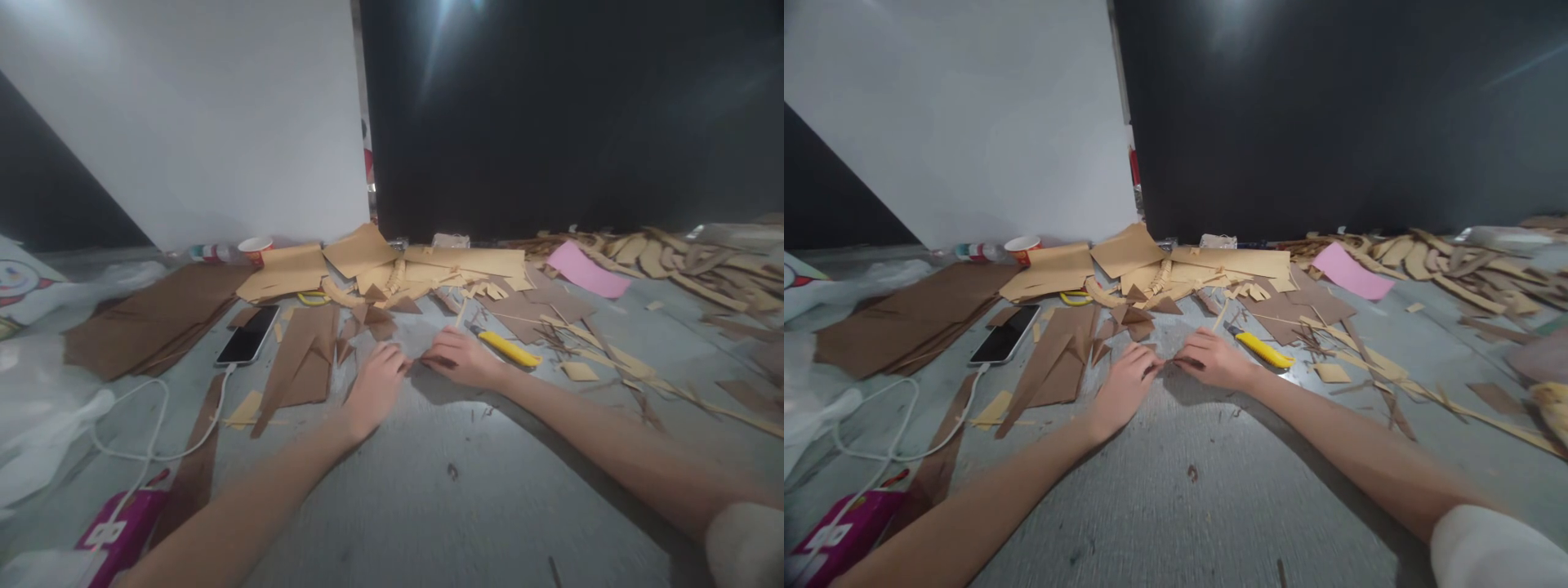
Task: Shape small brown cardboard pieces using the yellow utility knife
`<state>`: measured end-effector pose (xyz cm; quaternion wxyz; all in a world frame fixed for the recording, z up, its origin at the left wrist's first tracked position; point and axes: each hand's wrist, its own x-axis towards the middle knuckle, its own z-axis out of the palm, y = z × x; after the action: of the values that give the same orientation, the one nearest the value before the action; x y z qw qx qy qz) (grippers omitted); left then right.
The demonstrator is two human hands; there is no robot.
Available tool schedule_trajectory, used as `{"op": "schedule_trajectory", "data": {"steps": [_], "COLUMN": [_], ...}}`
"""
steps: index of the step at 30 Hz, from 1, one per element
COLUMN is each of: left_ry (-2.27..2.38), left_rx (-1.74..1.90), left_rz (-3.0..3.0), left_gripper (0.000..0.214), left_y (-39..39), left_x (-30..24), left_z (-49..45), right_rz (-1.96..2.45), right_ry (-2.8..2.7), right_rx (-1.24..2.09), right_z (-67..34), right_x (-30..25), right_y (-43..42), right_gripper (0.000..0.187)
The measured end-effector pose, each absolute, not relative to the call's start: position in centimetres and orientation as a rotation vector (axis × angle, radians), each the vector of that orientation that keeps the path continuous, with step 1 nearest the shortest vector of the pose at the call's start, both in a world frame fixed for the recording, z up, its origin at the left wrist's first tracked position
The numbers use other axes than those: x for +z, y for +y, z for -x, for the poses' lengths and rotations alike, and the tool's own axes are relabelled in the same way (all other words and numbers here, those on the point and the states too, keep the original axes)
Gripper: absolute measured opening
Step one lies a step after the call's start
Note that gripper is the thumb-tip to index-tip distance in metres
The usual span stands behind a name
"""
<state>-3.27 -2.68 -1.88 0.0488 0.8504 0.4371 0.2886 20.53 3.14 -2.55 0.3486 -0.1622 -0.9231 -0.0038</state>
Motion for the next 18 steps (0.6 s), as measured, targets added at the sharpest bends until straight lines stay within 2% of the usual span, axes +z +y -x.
{"op": "schedule_trajectory", "data": {"steps": [4, 8, 18], "left_ry": [1.380, 1.385, 1.365], "left_rx": [0.854, 0.778, 0.408], "left_rz": [-2.599, -2.731, -2.976], "left_gripper": [0.010, 0.028, 0.028], "left_y": [-2.99, -3.43, -3.71], "left_x": [-1.63, -1.65, -1.77], "left_z": [3.02, 2.73, 2.49], "right_rz": [0.406, 0.366, 0.368], "right_ry": [-2.474, -2.605, -2.673], "right_rx": [-0.203, -0.442, -0.354], "right_z": [-20.78, -21.12, -21.18], "right_x": [-2.68, -2.76, -2.99], "right_y": [3.36, 3.48, 3.84], "right_gripper": [0.021, 0.026, 0.029]}}
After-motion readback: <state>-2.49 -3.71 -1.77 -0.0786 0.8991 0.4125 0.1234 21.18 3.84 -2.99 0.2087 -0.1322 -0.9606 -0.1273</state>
